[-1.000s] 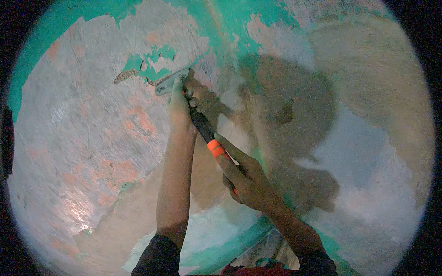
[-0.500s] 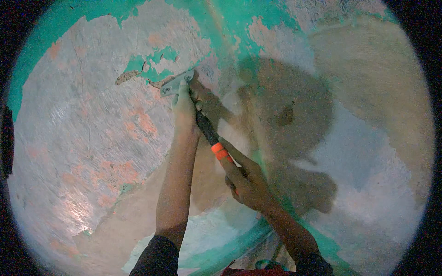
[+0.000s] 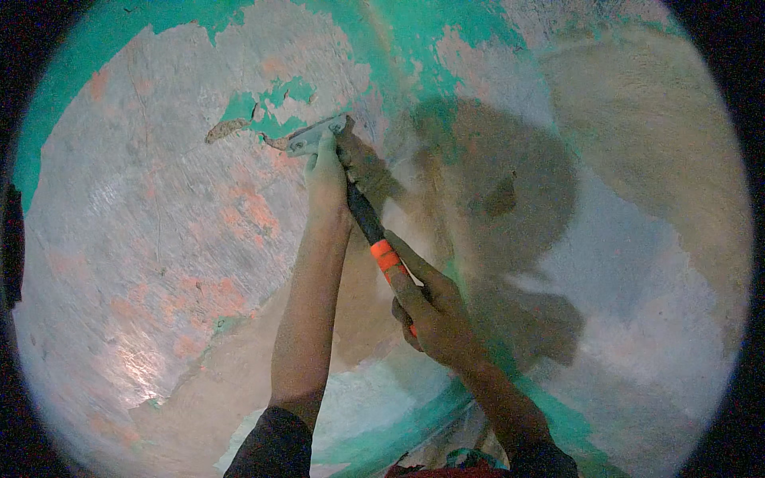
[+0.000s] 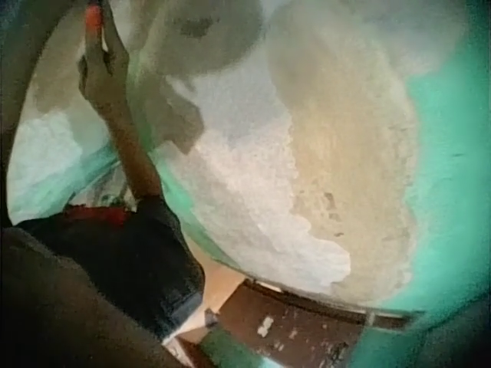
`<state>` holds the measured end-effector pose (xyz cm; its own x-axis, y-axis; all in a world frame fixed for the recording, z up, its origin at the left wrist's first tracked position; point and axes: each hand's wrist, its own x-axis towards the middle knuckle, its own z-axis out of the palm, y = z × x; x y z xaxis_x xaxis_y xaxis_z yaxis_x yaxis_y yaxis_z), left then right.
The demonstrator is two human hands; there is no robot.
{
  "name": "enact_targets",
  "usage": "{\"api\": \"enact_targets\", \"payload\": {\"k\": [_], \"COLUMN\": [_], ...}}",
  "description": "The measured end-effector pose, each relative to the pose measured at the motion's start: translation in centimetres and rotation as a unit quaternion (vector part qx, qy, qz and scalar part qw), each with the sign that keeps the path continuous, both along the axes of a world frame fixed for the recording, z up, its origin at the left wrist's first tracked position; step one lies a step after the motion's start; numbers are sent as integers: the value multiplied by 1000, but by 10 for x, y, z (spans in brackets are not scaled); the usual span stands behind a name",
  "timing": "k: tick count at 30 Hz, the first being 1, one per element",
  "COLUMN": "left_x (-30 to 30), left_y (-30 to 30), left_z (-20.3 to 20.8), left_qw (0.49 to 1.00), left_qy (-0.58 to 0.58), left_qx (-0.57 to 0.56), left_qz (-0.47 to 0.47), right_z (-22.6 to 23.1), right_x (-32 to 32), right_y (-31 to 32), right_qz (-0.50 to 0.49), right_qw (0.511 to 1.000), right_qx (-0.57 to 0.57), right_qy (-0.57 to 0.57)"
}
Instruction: The recorder is scraping old, peeling paint off a ceiling and wall using a long-handled scraper and a smaller putty knife.
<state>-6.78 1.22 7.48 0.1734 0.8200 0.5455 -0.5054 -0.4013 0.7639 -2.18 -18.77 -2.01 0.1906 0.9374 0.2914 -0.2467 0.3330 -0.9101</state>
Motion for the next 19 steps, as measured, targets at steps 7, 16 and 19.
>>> {"api": "enact_targets", "payload": {"k": [7, 16, 19], "left_x": [-1, -2, 3], "left_y": [-1, -3, 2], "left_z": [4, 4, 14], "left_qw": [1000, 999, 997], "left_qy": [-12, 7, 29], "left_qx": [-12, -32, -33], "left_qz": [-27, 11, 59], "right_z": [1, 1, 9], "right_x": [-4, 4, 10], "right_y": [4, 6, 6], "right_qz": [-5, 1, 31], "right_qw": [1000, 1000, 999], "right_qx": [4, 11, 10], "right_qy": [-4, -15, -1]}}
